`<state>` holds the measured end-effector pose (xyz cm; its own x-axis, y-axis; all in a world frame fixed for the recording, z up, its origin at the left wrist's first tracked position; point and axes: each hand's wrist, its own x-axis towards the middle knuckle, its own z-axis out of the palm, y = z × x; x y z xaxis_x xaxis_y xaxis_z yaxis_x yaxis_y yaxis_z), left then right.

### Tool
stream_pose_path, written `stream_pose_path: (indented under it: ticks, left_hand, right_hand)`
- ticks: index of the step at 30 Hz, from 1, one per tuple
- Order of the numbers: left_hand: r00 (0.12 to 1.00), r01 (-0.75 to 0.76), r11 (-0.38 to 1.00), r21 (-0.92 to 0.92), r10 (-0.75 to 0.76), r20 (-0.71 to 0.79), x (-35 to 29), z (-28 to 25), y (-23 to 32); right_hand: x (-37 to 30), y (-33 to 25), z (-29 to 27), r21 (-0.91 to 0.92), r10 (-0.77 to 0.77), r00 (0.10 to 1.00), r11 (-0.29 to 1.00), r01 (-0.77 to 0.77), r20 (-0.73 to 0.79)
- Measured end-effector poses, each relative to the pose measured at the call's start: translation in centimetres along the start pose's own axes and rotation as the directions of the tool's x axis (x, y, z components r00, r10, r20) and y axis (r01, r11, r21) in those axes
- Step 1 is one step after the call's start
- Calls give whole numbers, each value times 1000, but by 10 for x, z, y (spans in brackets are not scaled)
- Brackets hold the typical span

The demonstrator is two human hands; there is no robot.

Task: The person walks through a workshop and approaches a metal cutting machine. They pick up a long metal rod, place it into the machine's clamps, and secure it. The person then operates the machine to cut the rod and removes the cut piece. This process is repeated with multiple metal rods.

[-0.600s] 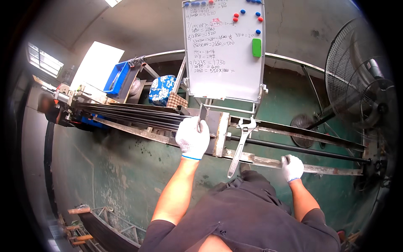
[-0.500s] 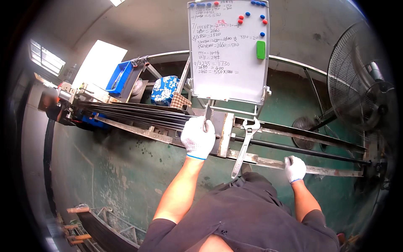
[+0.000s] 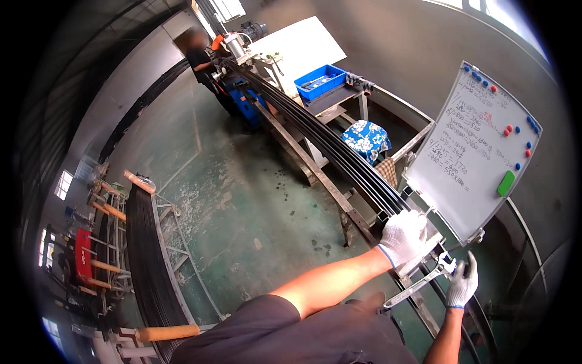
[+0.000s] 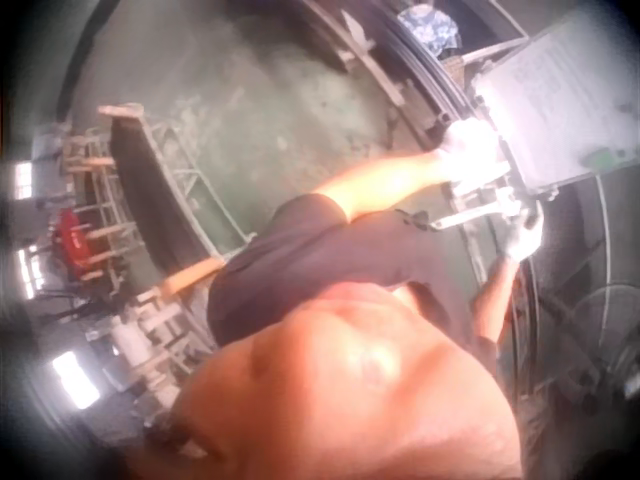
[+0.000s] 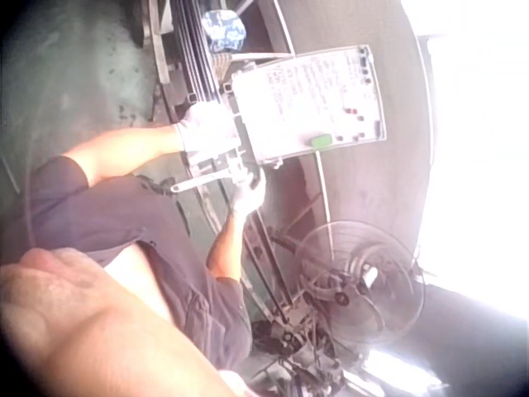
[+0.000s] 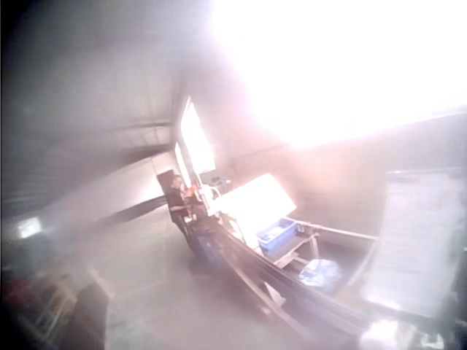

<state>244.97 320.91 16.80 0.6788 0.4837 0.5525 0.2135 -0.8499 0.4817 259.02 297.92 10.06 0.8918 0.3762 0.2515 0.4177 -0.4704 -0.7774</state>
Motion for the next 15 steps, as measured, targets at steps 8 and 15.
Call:
stream_pose_path:
  ticks: [8,15]
  left_hand:
    - [1000,26,1000,14,-26,1,3,-1,0]
    - [997,73,997,-28,-73,19,3,-6,10]
  right_hand:
    - [182,-89,90,-450,-111,933,852,266,341]
    - [315,-39,155,-563,51,914,801,204,403]
